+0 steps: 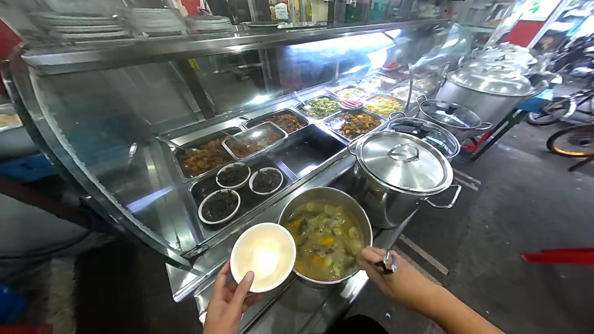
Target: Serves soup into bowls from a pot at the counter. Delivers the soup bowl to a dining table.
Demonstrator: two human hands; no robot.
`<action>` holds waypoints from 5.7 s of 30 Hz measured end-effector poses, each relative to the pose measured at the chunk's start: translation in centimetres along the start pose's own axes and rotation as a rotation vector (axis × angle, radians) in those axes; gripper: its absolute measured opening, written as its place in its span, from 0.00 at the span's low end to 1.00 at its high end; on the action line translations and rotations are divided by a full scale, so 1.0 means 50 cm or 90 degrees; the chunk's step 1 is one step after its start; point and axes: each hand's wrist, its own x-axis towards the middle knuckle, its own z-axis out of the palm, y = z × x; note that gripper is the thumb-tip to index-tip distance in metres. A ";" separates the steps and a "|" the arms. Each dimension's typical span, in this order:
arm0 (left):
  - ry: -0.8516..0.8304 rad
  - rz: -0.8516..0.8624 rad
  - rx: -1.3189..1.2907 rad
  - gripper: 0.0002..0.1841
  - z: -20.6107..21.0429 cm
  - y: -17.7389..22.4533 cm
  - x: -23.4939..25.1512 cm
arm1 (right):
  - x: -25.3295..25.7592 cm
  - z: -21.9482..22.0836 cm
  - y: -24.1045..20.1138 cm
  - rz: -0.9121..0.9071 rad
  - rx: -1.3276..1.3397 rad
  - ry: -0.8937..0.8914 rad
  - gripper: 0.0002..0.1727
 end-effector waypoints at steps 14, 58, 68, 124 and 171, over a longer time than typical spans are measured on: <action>-0.010 -0.022 -0.022 0.30 0.010 0.008 -0.003 | 0.027 -0.044 0.013 0.329 0.419 0.254 0.13; -0.126 -0.033 0.172 0.37 0.183 0.082 0.088 | 0.222 -0.231 -0.210 0.074 -0.075 0.143 0.15; -0.095 -0.093 0.084 0.29 0.155 0.064 0.087 | 0.133 -0.194 -0.207 -0.380 -0.258 0.097 0.04; -0.015 -0.033 0.047 0.26 0.107 0.074 0.121 | 0.116 -0.141 -0.002 0.176 0.172 0.262 0.14; 0.004 -0.012 0.042 0.24 0.055 0.061 0.099 | 0.047 -0.030 -0.005 0.245 0.380 0.243 0.14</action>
